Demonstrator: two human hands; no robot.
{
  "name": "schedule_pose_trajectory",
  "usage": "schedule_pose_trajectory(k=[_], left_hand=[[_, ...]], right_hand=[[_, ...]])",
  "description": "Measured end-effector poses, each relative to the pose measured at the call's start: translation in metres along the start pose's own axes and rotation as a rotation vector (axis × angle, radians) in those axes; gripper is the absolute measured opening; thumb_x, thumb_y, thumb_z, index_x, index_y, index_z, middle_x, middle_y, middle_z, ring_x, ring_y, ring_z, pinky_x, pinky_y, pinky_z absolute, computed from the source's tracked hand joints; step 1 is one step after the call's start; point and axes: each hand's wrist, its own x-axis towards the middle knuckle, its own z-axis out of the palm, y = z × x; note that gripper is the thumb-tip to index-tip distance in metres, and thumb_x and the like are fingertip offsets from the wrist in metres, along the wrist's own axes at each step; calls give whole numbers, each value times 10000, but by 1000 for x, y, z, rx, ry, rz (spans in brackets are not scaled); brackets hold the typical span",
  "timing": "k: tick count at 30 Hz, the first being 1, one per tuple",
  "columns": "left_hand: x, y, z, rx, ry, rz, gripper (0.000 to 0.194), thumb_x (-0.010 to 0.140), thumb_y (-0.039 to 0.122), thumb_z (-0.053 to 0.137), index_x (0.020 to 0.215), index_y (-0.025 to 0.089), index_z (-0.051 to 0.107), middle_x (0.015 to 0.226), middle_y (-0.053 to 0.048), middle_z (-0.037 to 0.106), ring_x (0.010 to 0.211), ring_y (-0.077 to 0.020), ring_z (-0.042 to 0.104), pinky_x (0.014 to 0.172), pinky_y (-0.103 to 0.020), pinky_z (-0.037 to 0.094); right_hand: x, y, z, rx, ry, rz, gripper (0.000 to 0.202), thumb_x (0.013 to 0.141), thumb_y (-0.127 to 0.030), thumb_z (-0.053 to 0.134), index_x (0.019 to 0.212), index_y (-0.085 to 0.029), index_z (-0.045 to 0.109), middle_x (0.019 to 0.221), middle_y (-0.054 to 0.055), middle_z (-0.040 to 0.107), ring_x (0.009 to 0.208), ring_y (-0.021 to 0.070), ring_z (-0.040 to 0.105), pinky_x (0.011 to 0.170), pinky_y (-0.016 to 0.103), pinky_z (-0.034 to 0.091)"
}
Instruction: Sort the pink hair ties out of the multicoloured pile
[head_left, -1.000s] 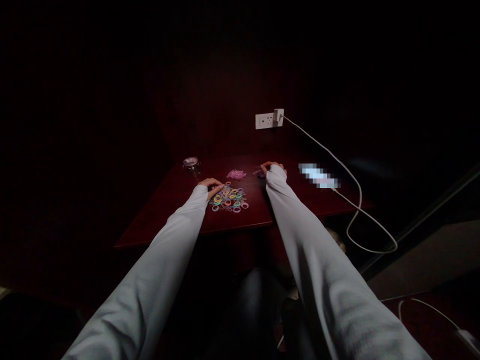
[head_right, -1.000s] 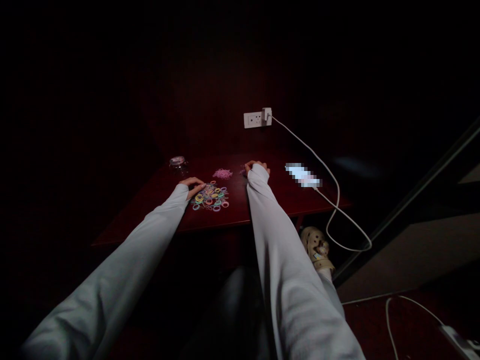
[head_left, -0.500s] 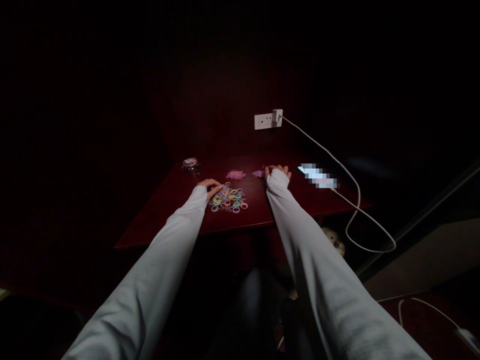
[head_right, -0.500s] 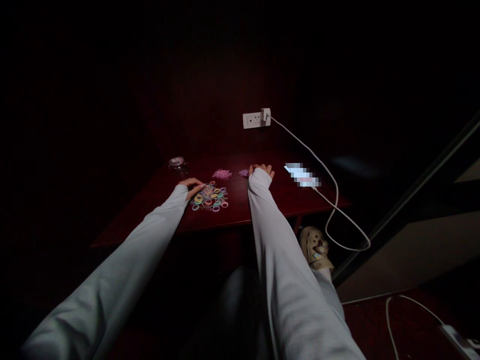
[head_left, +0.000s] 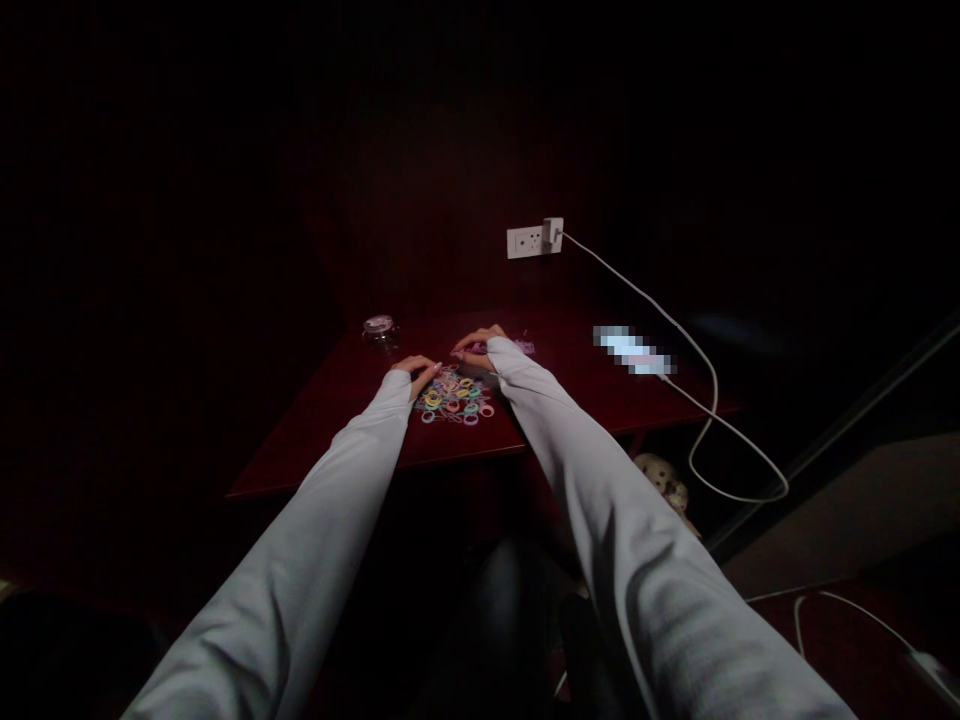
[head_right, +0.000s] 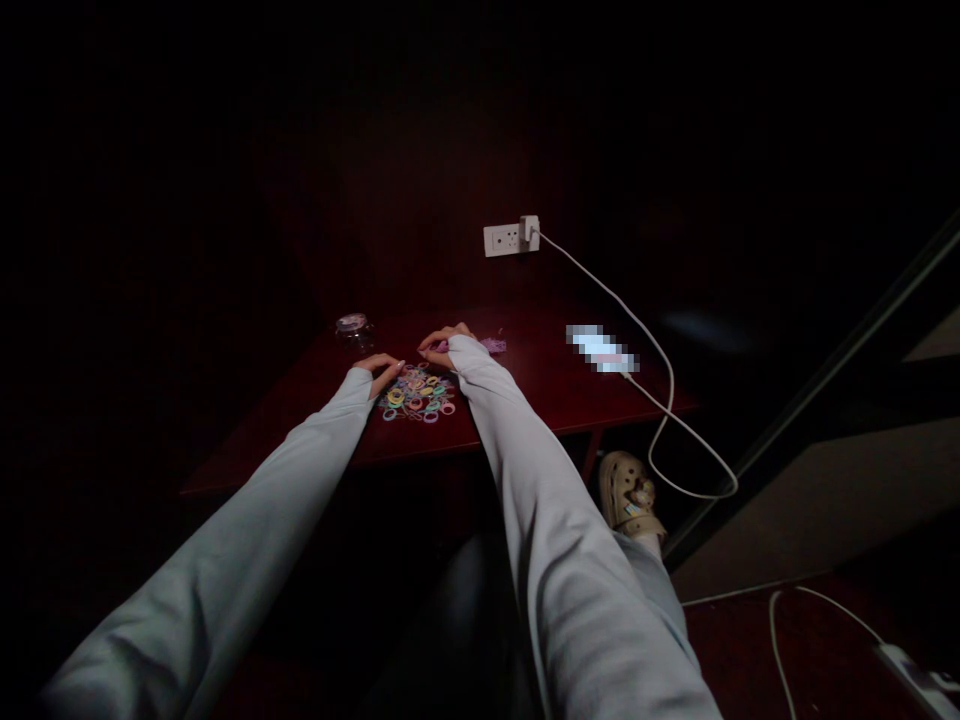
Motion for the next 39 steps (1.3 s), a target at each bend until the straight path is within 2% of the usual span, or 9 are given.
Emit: schedule_pose_trajectory(k=[4,8,14,23,32,39], left_hand=[[1,-1,4,-12,49,-13,435,947,596,644,757,229,781,822,-57,797,822,-236,705,834,-349,554],[1,-2,4,1,74,-13,412,952,567,641,759,232,781,800,-53,787,803,-232,699,806,-344,550],[1,0,-1,17,43,5,382,962,531,641,781,224,777,823,-59,785,814,-230,711,810,-337,555],[1,-9,6,21,69,-9,452,963,607,602,797,231,791,830,-61,794,808,-231,704,801,-338,547],[0,5,-5,60,-2,-27,408,963,573,630,800,234,787,869,-66,810,860,-247,728,860,-352,573],[0,5,-4,74,0,-30,406,955,574,629,765,242,766,845,-61,799,840,-240,716,853,-347,570]], right_hand=[[8,1,13,94,-96,-70,132,905,-335,810,993,-264,878,1042,26,806,1087,227,631,1020,376,452],[11,5,18,136,-124,-100,79,878,-275,813,921,-261,878,1012,19,818,1032,211,676,1024,379,470],[11,0,17,157,-109,-85,95,856,-227,823,932,-244,878,972,16,817,985,207,673,981,356,474],[14,-3,20,138,-82,-75,55,866,-262,834,873,-219,867,883,16,799,928,191,647,913,318,448],[15,8,19,177,-74,-123,77,885,-276,831,850,-212,857,872,19,794,857,176,654,887,310,464],[16,13,20,179,-69,-135,95,869,-307,834,847,-216,853,903,31,813,905,197,680,904,322,486]])
